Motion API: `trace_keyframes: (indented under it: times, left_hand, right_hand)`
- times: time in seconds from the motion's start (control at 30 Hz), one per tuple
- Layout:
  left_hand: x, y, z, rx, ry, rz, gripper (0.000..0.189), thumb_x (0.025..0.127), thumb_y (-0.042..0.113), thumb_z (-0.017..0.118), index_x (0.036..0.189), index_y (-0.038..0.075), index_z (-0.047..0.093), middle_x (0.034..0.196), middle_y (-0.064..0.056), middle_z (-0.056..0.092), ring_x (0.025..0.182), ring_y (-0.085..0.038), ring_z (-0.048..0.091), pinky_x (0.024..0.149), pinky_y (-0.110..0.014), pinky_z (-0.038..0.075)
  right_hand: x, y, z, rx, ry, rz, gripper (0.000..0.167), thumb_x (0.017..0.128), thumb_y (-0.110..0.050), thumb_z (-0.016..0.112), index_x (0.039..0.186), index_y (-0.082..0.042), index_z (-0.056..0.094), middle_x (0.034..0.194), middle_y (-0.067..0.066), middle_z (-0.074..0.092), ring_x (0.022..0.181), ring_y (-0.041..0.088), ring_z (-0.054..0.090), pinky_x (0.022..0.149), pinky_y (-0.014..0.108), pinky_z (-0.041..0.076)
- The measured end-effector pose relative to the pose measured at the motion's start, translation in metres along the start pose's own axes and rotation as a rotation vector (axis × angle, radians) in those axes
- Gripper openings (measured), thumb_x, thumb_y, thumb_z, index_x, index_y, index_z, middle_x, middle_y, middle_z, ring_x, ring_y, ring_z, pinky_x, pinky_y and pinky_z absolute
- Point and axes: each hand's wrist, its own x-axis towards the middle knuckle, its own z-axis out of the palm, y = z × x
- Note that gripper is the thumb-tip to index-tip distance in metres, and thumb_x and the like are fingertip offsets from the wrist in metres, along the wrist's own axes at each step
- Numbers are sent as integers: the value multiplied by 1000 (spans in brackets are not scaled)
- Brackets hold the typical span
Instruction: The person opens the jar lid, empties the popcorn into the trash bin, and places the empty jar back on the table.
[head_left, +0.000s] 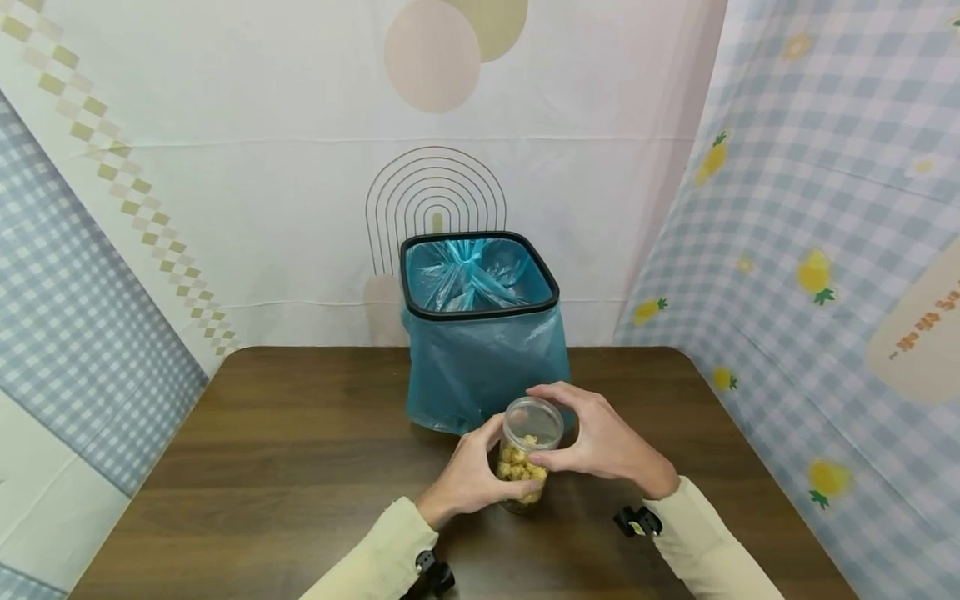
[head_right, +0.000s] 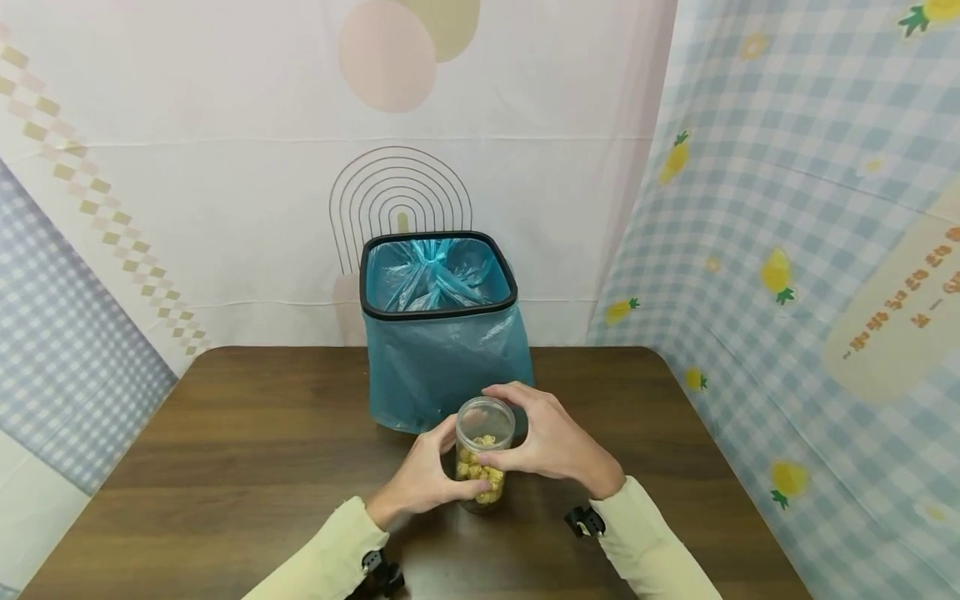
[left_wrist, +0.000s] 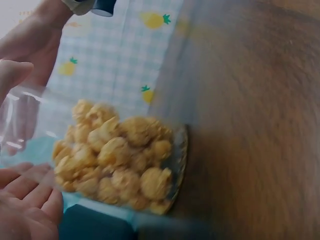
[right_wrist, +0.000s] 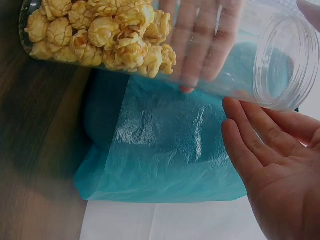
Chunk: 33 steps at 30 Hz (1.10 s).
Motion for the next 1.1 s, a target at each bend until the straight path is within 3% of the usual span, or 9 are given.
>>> trace_keyframes:
  times: [0.2,0.33,0.47,0.9,1.1]
  left_hand:
    - [3,-4,9,-35,34,-3,79,84,29,88,153,25,50,142,3,67,126,-19,67,105,-33,55]
    - [3,-4,11,-52,49,-18,77,86,27,88,153,26,50,141,3,67,127,-18,68,105,-32,56]
    - [0,-3,11,-49,70,5,77,85,26,89,152,23,51,139,1,68,125,-19,69,104,-31,56]
    - [-18,6,-2,32,176,161,74,82,25,92,147,18,58,129,-8,74,112,-18,74,95,-32,60]
    - [-29,16,-18,200,187,240,79,78,27,94,147,17,59,129,-4,75,110,-19,75,92,-32,62]
  right_hand:
    - [3,-2,3,14,-2,0,72,82,-42,89,143,-16,61,129,-5,70,109,15,70,90,33,60]
    - [3,-4,3,14,-1,-4,68,83,-42,89,141,-19,62,127,-3,71,106,16,71,88,33,60]
    - [4,-7,3,29,6,-23,67,82,-43,90,139,-20,63,124,-2,72,104,16,71,86,32,60]
    - [7,-31,4,31,-11,-72,74,81,-47,90,142,-16,62,131,-6,69,111,13,69,91,33,60]
    - [6,-48,2,24,-65,-87,80,82,-49,89,148,-17,57,140,-6,64,121,13,65,95,35,60]
